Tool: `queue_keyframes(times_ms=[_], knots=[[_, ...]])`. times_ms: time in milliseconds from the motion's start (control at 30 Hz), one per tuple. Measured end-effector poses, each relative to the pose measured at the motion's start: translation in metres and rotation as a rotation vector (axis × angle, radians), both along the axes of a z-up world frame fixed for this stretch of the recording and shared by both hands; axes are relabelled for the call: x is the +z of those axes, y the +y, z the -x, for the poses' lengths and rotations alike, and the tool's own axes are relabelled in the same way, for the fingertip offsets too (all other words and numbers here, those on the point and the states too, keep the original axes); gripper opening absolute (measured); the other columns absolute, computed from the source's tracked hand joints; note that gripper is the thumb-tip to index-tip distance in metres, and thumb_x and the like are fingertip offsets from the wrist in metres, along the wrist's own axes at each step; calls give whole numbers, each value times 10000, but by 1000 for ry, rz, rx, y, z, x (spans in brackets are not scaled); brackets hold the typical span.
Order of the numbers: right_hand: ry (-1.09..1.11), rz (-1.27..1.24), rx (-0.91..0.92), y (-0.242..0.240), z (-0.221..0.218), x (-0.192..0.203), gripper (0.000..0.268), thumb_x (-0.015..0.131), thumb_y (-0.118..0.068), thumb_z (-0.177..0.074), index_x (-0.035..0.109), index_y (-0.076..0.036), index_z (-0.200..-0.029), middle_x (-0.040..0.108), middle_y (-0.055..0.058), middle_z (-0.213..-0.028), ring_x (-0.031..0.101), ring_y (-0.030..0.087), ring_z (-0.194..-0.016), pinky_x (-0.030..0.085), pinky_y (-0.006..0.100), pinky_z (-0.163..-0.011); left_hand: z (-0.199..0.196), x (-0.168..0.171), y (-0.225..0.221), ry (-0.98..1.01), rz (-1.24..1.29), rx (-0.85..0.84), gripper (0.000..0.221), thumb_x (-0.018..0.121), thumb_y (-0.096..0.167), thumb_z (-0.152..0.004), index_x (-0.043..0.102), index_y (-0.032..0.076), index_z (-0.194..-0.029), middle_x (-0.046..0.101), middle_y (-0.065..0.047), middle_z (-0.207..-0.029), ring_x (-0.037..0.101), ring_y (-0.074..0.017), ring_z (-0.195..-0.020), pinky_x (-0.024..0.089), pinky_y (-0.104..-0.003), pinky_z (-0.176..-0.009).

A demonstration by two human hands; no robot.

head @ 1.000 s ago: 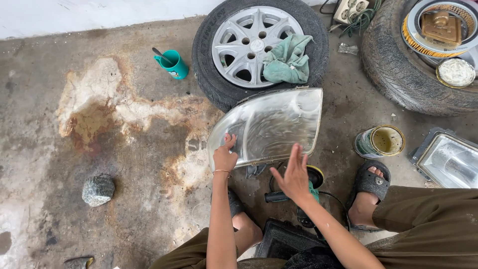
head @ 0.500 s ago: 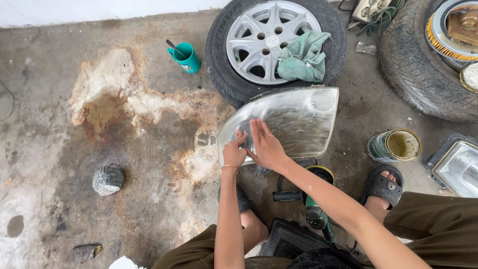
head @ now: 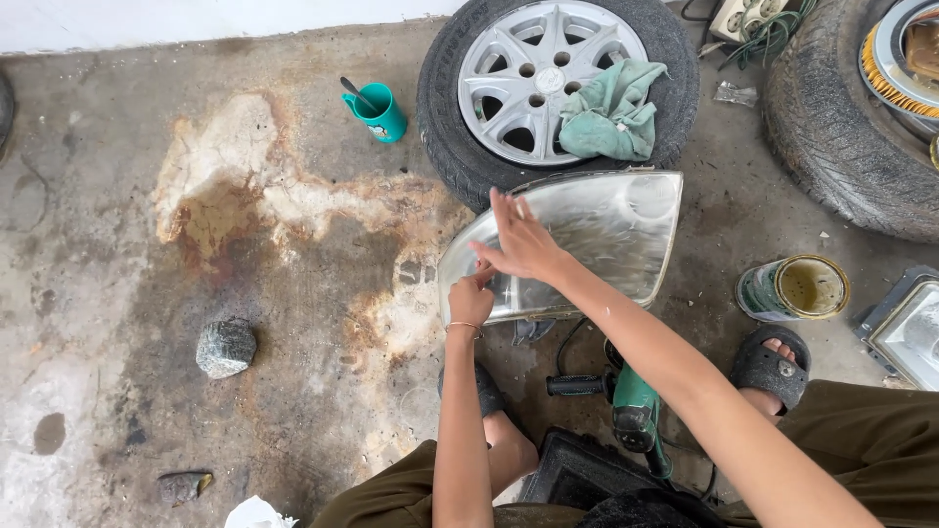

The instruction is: The person applies a substance to a car headlight by hand, rubs it in, and wipes the surface with a cloth. They then use a handheld electric polisher to buff the headlight lens.

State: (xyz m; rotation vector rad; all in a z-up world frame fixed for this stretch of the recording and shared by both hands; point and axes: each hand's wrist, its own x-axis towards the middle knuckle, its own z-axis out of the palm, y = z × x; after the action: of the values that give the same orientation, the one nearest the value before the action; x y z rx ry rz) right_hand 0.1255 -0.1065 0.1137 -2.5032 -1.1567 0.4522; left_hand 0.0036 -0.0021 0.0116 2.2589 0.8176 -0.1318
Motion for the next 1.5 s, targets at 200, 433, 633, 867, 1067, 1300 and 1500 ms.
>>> queue_keyframes(times_ms=[200, 433, 633, 867, 1067, 1300, 1500], knots=[[-322, -215, 108, -23, 24, -12, 998, 462, -695, -965, 262, 87, -1552, 487, 384, -1421, 436, 456, -1402, 183, 540, -1221, -5, -67, 13, 21, -30, 20, 541, 527, 128, -729, 784, 388, -1127, 796, -28, -988, 727, -410, -1008, 570, -536, -930], [-408, -167, 197, -46, 63, -8, 913, 485, -567, -969, 173, 12, -1601, 422, 354, -1499, 364, 443, -1454, 150, 563, -1231, -1, 6, 10, -60, 78, -16, 681, 480, 49, -735, 708, 425, -1254, 712, 83, -1290, 668, -431, -1131, 529, -569, -1003], [-432, -185, 237, -69, 93, -32, 937, 511, -637, -953, 231, -15, -1595, 426, 306, -1507, 320, 432, -1474, 191, 547, -1225, 3, 15, 8, -78, 150, 7, 674, 427, 16, -778, 705, 390, -1265, 690, 84, -1330, 648, -446, -1168, 510, -546, -1064], [-471, -118, 317, -84, 124, -49, 891, 369, -697, -983, 287, -36, -1576, 449, 246, -1504, 360, 362, -1464, 137, 494, -1257, 3, -1, 10, -57, 138, -2, 670, 461, 39, -770, 689, 426, -1267, 668, 155, -1336, 646, -422, -1172, 509, -547, -1064], [-306, -126, 375, -111, 151, -53, 913, 388, -700, -972, 191, -86, -1619, 456, 250, -1469, 412, 359, -1412, 97, 526, -1241, 1, 2, 9, -34, 105, 2, 608, 502, 98, -784, 690, 439, -1251, 670, 165, -1330, 659, -404, -1157, 522, -543, -1046], [97, -462, 55, -109, 85, 19, 815, 580, -458, -991, 226, -68, -1612, 466, 152, -1541, 524, 288, -1344, 231, 521, -1193, -75, 20, 1, -33, -148, 21, 389, 557, 206, -874, 792, 286, -1173, 798, -53, -1047, 745, -384, -971, 605, -488, -892], [242, -749, -415, -131, -9, 49, 721, 458, -321, -1053, 93, -58, -1617, 354, 224, -1595, 370, 355, -1453, 264, 529, -1191, -216, 34, -46, -94, -303, -216, 359, 611, 186, -914, 772, 174, -1234, 785, -145, -1041, 762, -364, -916, 633, -493, -798]])
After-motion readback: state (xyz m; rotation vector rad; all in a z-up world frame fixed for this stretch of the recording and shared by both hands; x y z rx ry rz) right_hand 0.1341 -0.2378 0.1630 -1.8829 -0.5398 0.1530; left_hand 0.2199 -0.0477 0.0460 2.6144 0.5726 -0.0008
